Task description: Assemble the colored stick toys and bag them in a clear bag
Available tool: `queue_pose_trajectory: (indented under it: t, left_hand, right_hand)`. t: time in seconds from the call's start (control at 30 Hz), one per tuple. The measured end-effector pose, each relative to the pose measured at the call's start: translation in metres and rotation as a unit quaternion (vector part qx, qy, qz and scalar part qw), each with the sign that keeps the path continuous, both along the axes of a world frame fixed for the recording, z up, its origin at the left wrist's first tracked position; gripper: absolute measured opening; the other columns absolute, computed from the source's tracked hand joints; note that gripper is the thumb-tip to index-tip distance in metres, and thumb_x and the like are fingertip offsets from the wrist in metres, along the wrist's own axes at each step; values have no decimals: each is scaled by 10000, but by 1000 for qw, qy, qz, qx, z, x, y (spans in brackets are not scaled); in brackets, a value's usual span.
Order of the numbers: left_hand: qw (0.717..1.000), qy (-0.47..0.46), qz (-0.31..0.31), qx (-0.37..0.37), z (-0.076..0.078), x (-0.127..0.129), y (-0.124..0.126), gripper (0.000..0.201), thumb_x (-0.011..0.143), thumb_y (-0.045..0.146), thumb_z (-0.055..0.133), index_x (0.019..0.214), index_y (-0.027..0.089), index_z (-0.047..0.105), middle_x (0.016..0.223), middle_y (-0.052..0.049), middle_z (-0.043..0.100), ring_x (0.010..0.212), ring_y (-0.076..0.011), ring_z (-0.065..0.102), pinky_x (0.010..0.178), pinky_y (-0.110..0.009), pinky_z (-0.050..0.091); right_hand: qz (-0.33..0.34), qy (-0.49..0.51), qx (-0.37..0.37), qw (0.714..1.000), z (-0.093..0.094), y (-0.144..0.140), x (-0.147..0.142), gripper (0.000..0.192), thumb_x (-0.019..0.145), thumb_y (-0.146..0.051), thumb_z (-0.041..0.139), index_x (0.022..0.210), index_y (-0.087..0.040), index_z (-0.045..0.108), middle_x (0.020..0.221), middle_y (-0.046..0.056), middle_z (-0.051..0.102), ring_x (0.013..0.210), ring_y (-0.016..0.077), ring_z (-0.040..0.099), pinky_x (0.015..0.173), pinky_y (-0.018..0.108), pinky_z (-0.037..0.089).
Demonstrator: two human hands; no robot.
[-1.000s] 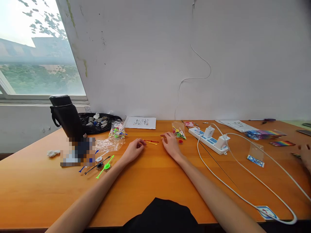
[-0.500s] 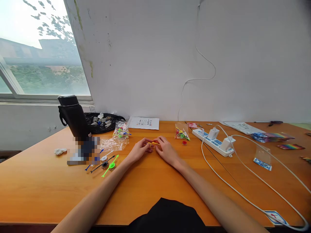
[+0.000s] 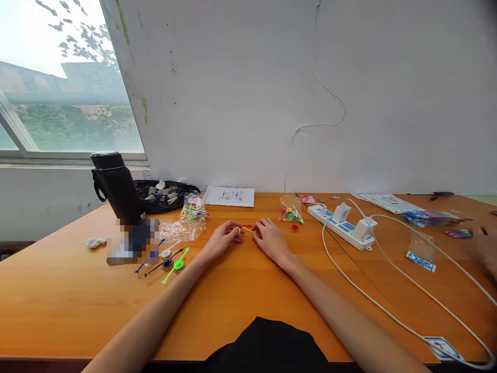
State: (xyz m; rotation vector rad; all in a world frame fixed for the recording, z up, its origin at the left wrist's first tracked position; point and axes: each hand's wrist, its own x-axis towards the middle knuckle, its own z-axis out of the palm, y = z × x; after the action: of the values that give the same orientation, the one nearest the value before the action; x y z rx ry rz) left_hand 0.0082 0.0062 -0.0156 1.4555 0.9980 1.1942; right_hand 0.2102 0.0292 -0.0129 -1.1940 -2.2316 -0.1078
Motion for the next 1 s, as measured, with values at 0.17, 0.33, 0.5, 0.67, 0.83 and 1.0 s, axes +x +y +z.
queue_pose_trajectory:
  t: [0.17,0.33,0.5,0.67,0.83,1.0]
  left_hand:
    - [1000,-2,-4,-5,0,0,0,337,851,429,644,1027,148,589,1025,-100,702,805,-167,707,858,-376,569]
    - [1000,-3,4,-14,3,0,-2,327,855,412,635,1028,139,588,1028,-110,705,803,-169,701,867,-382,567]
    - [1000,-24,8,-14,4,0,-1,339,834,416,660,1018,140,595,1011,-106,703,797,-169,696,848,-375,569]
    - [999,-33,29,-12,5,-2,0,359,814,429,680,1013,139,610,990,-105,703,794,-169,683,813,-362,569]
    - [997,-55,54,-16,6,-5,1,417,790,469,714,1027,137,628,1018,-127,721,817,-182,681,816,-377,569]
    - [993,-97,61,0,13,-6,-1,451,776,487,757,1054,160,619,1122,-141,742,858,-178,696,909,-388,546]
  right_hand:
    - [-14,-6,-4,1000,1,0,1,117,963,-230,554,916,-194,655,997,97,657,957,256,577,837,373,445]
    - [-18,-10,-10,1000,3,-4,0,146,970,-287,571,913,-183,656,1002,87,658,971,251,584,843,367,457]
    - [-6,-28,-19,999,6,-6,-2,92,943,-221,599,889,-176,658,1006,94,654,979,245,593,863,359,460]
    - [16,23,-77,997,5,-4,0,69,944,-185,582,902,-177,636,1003,84,663,952,224,609,843,339,460]
    - [33,93,-120,988,2,3,5,55,936,-165,553,917,-187,599,982,87,685,929,223,623,824,342,447]
    - [59,306,-224,923,-2,15,1,38,907,-222,554,888,-194,572,848,61,700,811,200,660,784,340,482]
